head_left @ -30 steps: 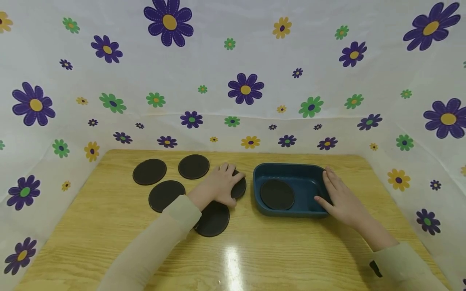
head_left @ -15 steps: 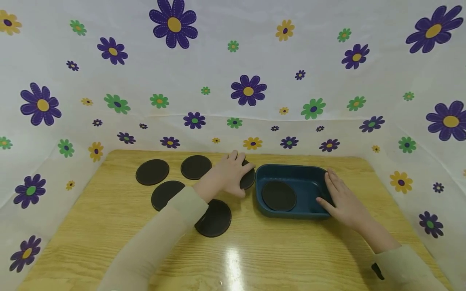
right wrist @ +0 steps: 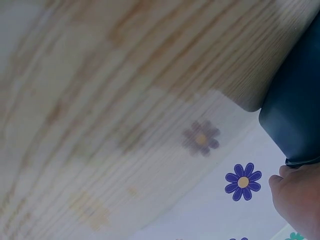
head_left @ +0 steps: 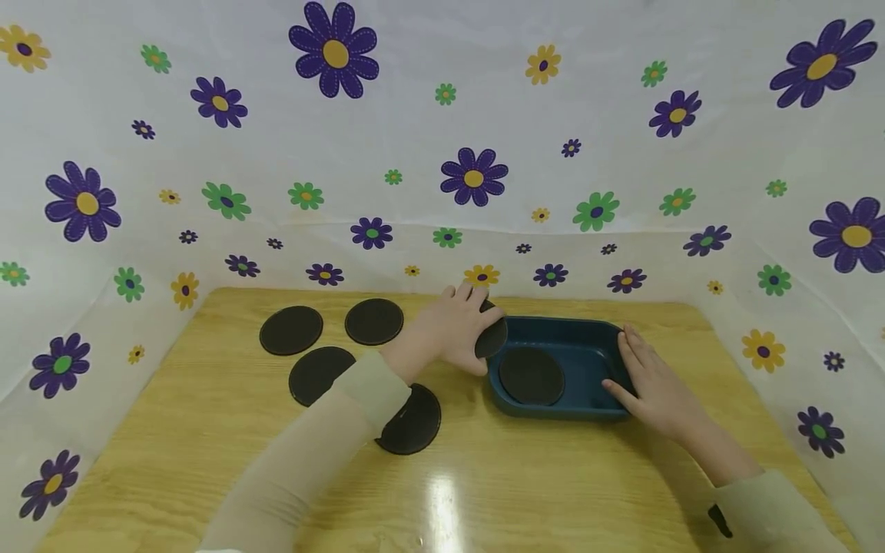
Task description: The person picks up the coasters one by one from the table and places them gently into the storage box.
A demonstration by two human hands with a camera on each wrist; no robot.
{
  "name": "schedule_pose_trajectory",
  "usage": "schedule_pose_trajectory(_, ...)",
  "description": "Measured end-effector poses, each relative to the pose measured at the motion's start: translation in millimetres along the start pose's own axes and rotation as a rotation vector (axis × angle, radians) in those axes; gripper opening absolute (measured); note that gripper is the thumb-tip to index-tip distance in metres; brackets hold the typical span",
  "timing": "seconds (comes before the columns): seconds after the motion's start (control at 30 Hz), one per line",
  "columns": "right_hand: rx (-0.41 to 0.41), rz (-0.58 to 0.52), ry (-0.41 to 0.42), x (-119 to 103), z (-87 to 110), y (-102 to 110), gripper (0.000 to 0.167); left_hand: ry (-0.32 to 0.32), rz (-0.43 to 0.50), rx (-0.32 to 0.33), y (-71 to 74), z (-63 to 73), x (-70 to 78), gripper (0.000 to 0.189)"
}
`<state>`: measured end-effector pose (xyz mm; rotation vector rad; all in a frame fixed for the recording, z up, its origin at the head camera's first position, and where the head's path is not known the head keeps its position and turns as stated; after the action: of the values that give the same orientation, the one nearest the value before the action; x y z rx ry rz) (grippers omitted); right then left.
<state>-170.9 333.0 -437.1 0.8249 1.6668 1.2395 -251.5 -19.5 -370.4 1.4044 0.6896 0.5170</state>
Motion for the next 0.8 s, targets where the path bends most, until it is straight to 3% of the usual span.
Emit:
schedule_pose_trajectory(0.4,-0.022,-0.008,-0.028,-1,-0.7,0,0.09,-0.081,0.003,0.079,-10.9,-20.4,28.7,0.085)
schedule_pose_trajectory(0.8,-0.032,-0.017,-0.033,0,-1.0,-1,0.09,-0.12,-0.022,0.078,-19.3,-33.9,57.7,0.084)
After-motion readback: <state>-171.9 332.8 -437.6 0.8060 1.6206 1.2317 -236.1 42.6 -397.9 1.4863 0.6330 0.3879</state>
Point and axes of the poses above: each hand's wrist, its own z-axis away from the middle knuckle, its own y-axis out of the back of the hand, x = y × z, the point moved 1 cm from there along -z, towards the middle knuckle, and after that the axes turned 1 degree about y, right-handed, at the moved point
